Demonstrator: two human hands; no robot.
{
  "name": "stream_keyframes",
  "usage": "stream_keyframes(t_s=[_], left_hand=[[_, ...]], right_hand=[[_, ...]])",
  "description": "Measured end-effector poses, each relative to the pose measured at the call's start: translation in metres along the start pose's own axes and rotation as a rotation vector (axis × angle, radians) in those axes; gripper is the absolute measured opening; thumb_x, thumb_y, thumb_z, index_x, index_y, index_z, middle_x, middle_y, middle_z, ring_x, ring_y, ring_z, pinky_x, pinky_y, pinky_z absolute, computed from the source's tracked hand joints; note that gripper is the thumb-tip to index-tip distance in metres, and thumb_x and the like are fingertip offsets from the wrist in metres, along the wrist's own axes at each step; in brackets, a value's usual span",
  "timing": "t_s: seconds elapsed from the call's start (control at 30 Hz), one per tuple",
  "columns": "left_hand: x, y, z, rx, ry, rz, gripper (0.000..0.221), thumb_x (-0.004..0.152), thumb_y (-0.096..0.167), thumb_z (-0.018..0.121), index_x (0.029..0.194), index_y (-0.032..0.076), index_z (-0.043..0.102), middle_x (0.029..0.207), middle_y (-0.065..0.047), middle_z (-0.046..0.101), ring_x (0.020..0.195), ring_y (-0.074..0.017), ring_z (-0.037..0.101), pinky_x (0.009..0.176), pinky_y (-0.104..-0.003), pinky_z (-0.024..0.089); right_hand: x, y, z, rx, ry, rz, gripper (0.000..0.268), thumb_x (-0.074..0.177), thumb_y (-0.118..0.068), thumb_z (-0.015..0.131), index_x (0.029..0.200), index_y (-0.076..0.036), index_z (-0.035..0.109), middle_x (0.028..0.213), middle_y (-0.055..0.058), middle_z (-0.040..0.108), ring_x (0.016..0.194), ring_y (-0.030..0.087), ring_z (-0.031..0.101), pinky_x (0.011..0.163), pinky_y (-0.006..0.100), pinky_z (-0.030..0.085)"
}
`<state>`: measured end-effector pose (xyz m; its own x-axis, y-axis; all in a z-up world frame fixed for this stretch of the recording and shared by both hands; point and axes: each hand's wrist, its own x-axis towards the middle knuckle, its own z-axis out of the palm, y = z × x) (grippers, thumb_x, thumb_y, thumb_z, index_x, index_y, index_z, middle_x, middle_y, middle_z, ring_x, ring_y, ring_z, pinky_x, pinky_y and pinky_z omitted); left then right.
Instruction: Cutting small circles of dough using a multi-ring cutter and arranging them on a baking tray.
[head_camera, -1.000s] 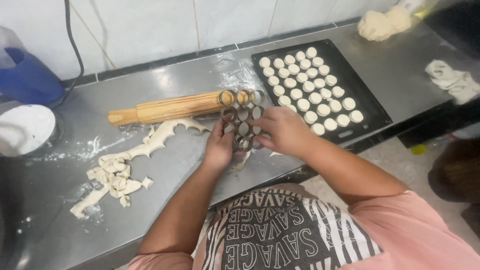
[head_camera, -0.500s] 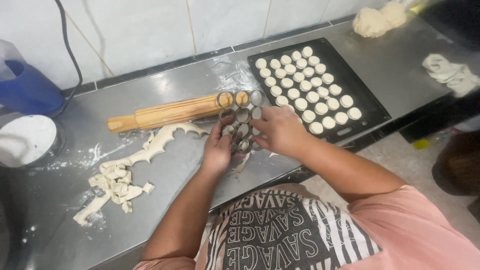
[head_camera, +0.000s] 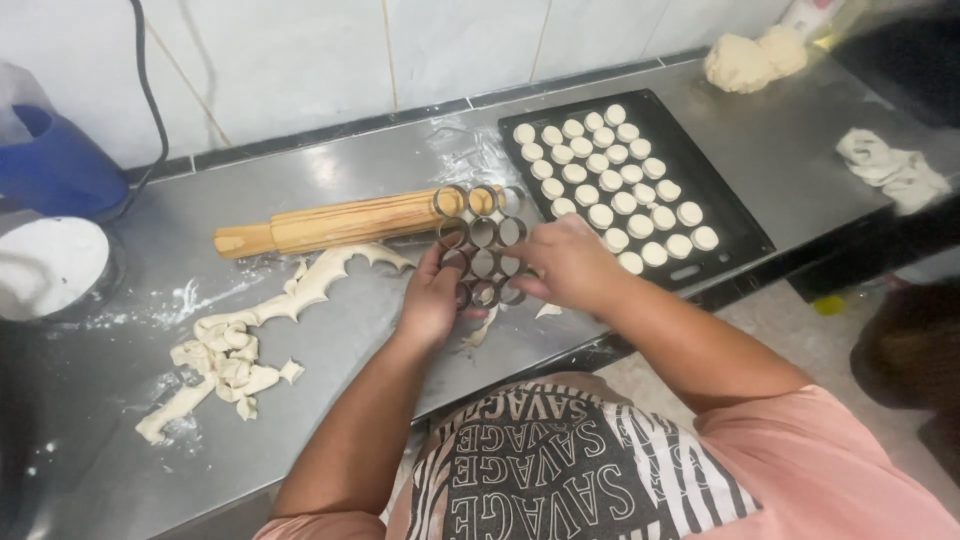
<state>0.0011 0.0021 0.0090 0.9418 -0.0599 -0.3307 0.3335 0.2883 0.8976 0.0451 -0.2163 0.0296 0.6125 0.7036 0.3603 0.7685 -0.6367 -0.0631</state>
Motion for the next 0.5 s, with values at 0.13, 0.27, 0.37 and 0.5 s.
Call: stream_keyframes(t_s=[0.13, 0.27, 0.37, 0.5], left_hand=[[-0.007, 0.004, 0.003, 0.008, -0.023, 0.004, 0.054, 0.100, 0.012, 0.042, 0.153, 0.011, 0.040, 0.147, -0.025, 0.054, 0.106, -0.0399, 0.072, 0.064, -0.041, 0.069], [-0.006, 0.004, 0.001, 0.093, -0.083, 0.041, 0.056, 0.097, 0.006, 0.039, 0.153, 0.009, 0.040, 0.144, -0.025, 0.057, 0.088, -0.0282, 0.072, 0.063, -0.038, 0.070], [-0.005, 0.001, -0.001, 0.124, -0.116, 0.055, 0.055, 0.096, 0.004, 0.040, 0.151, 0.009, 0.042, 0.141, -0.025, 0.059, 0.093, -0.0313, 0.072, 0.063, -0.038, 0.069], [0.004, -0.009, -0.005, 0.205, -0.130, 0.046, 0.053, 0.096, 0.005, 0.040, 0.148, 0.011, 0.046, 0.140, -0.025, 0.059, 0.097, -0.0336, 0.073, 0.062, -0.038, 0.070]], right_hand=[[0.003, 0.007, -0.007, -0.055, 0.092, 0.031, 0.062, 0.083, -0.057, 0.076, 0.126, -0.013, 0.070, 0.077, 0.006, 0.058, 0.073, 0.026, 0.060, 0.078, 0.041, 0.045], [0.010, 0.006, -0.012, -0.136, -0.031, 0.115, 0.066, 0.083, -0.067, 0.072, 0.122, -0.015, 0.070, 0.079, 0.003, 0.057, 0.074, 0.023, 0.060, 0.077, 0.039, 0.045], [0.021, 0.000, -0.017, -0.197, -0.153, 0.153, 0.060, 0.085, -0.067, 0.070, 0.115, -0.015, 0.072, 0.078, 0.002, 0.057, 0.071, 0.022, 0.060, 0.075, 0.038, 0.045], [0.021, 0.004, -0.004, -0.259, -0.296, 0.218, 0.055, 0.079, -0.064, 0.075, 0.110, -0.018, 0.074, 0.077, 0.002, 0.059, 0.070, 0.022, 0.061, 0.074, 0.038, 0.044]])
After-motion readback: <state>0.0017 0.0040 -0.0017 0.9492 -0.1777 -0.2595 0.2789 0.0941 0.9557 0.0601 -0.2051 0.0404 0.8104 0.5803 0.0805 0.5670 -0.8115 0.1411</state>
